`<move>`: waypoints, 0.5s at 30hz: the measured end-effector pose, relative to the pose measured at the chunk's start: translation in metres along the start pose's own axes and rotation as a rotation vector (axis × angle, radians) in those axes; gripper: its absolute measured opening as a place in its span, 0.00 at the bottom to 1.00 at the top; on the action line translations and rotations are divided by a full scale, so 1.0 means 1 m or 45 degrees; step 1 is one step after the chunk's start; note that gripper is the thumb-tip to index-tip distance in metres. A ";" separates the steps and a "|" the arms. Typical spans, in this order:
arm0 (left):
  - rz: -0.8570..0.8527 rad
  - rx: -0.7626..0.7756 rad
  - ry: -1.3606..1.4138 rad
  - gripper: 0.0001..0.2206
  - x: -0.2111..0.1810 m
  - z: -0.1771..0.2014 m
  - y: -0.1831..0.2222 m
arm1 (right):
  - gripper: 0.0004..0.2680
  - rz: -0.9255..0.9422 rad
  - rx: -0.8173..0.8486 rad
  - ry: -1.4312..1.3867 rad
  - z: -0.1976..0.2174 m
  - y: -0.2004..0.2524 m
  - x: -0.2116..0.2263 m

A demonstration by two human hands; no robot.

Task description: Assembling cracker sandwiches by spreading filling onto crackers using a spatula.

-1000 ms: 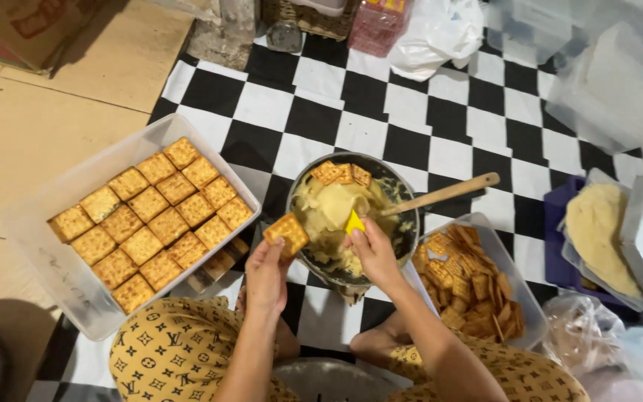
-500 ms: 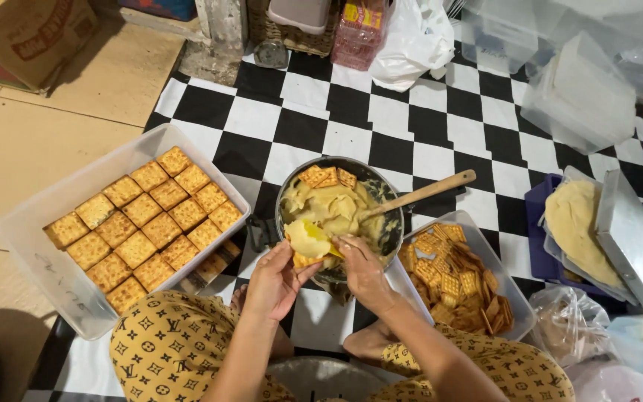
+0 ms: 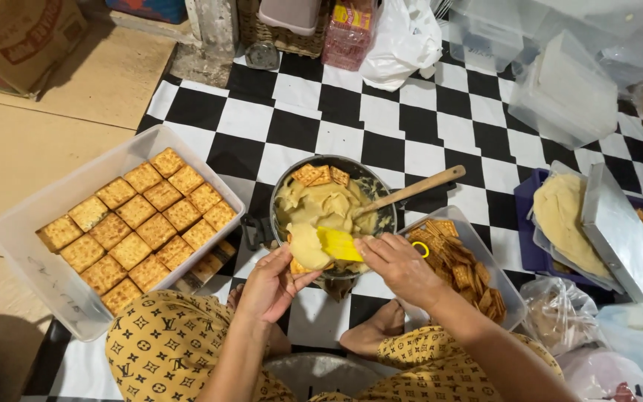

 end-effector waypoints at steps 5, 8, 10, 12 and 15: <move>-0.057 -0.005 0.034 0.17 -0.018 -0.007 0.008 | 0.09 -0.117 0.114 0.034 -0.004 0.033 -0.024; -0.149 -0.012 0.050 0.17 -0.025 0.005 -0.005 | 0.09 -0.307 0.178 0.008 -0.026 0.054 -0.037; -0.180 -0.020 0.058 0.17 -0.022 0.014 -0.005 | 0.09 -0.414 0.197 -0.010 -0.046 0.064 -0.035; -0.183 -0.071 0.056 0.17 -0.029 0.006 0.002 | 0.12 -1.290 0.710 -0.267 -0.096 0.096 -0.058; -0.247 -0.149 0.031 0.18 -0.040 0.011 0.005 | 0.06 -0.901 0.675 -0.001 -0.186 0.153 -0.063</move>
Point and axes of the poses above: each hand's wrist, its own y-axis away from the middle knuckle, its own z-axis out of the back of the hand, x = y × z, the point moved 7 cm from there along -y, towards the middle knuckle, and after that the axes turned 10 degrees about -x, right-handed, at the moved point
